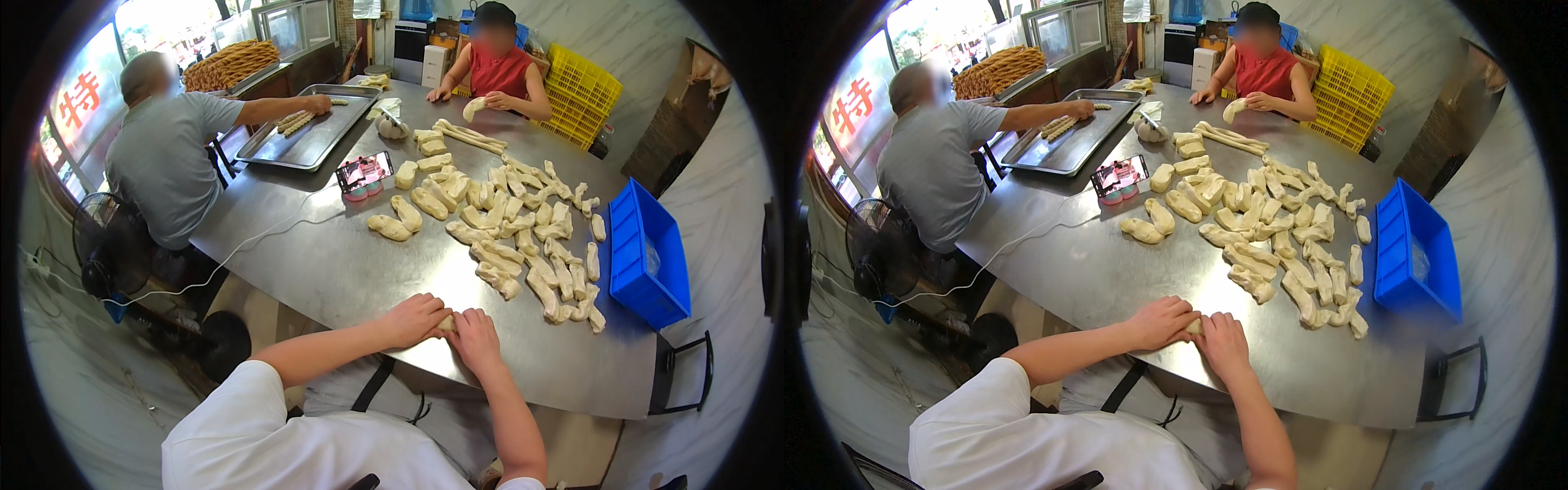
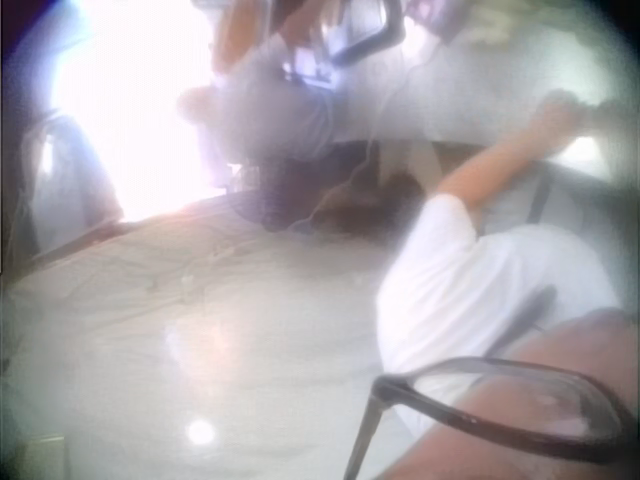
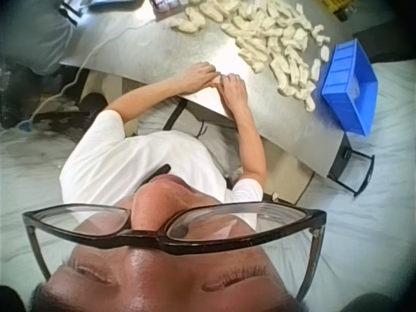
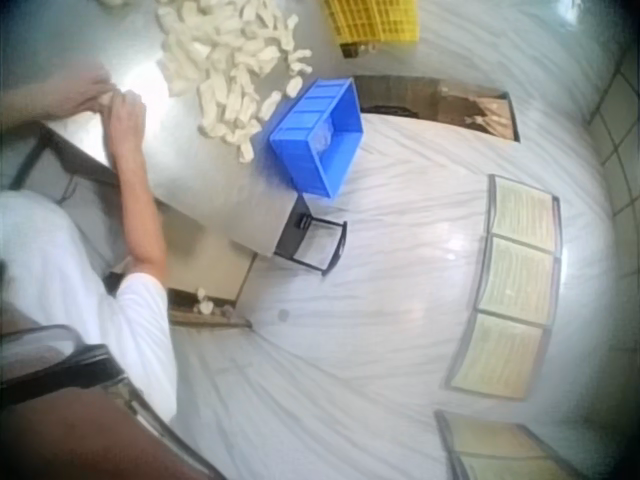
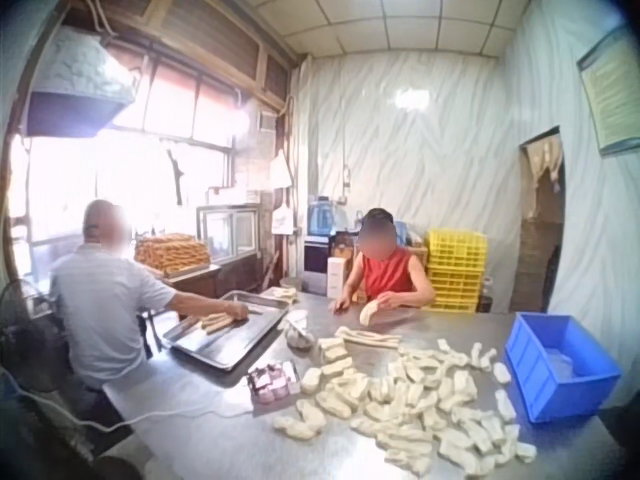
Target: The person prepares dough for mahua by rolling it into long thin ropes and twisting them together.
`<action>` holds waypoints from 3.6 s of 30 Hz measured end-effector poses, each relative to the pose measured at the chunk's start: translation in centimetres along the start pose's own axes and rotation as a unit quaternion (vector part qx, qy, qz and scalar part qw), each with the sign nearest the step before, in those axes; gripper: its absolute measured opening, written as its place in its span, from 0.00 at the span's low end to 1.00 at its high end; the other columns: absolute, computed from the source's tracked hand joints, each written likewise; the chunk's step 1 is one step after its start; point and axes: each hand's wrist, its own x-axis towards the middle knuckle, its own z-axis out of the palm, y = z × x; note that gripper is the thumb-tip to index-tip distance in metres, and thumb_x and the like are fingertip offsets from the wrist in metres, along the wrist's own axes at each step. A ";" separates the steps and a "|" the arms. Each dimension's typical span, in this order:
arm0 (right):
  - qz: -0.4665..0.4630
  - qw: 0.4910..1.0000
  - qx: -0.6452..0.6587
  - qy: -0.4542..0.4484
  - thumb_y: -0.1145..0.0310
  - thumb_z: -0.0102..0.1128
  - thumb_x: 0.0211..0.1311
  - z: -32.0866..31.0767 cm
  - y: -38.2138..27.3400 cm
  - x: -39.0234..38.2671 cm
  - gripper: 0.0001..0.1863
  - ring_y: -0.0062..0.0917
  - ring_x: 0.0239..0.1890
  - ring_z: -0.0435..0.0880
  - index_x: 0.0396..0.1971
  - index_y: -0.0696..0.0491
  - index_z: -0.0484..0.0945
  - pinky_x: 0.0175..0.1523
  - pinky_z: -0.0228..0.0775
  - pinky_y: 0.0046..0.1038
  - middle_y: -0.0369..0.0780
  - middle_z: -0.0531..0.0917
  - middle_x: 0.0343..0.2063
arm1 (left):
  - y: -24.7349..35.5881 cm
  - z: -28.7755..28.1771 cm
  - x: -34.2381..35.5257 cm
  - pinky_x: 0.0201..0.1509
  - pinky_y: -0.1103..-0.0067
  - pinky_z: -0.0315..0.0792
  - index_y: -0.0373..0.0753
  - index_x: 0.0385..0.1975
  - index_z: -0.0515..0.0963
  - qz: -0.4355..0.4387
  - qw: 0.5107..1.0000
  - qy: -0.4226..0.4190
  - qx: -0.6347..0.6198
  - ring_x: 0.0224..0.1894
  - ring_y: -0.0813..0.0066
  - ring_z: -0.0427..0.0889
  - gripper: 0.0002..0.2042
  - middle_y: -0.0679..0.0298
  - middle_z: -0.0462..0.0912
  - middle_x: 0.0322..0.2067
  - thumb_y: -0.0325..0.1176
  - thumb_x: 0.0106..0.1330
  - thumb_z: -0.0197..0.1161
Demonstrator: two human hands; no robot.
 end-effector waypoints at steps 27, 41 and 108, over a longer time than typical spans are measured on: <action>0.139 0.989 -0.032 -0.034 0.64 0.74 0.67 -5.1 -0.1 -6.8 0.26 0.48 0.62 0.80 0.62 0.56 0.83 0.68 0.75 0.46 0.51 0.83 0.54 | -0.3 -2.6 -3.8 0.78 0.60 0.69 0.35 0.60 0.82 -0.031 0.996 0.039 0.076 0.74 0.49 0.75 0.22 0.53 0.81 0.65 0.37 0.68 0.72; 0.244 0.964 -0.069 -0.076 0.56 0.53 0.83 -1.1 0.4 -1.2 0.34 0.45 0.85 0.59 0.80 0.59 0.65 0.84 0.49 0.64 0.50 0.65 0.82 | -4.1 2.3 0.3 0.85 0.34 0.44 0.47 0.82 0.68 -0.174 0.968 0.025 0.182 0.86 0.48 0.56 0.35 0.58 0.66 0.83 0.61 0.83 0.52; 0.303 0.931 -0.002 -0.205 0.61 0.53 0.80 -7.9 2.5 -13.7 0.34 0.43 0.87 0.57 0.81 0.58 0.65 0.87 0.44 0.56 0.49 0.64 0.83 | -14.1 -6.8 -11.8 0.88 0.48 0.47 0.40 0.80 0.68 -0.331 0.923 -0.020 0.196 0.86 0.44 0.56 0.34 0.45 0.60 0.83 0.53 0.81 0.57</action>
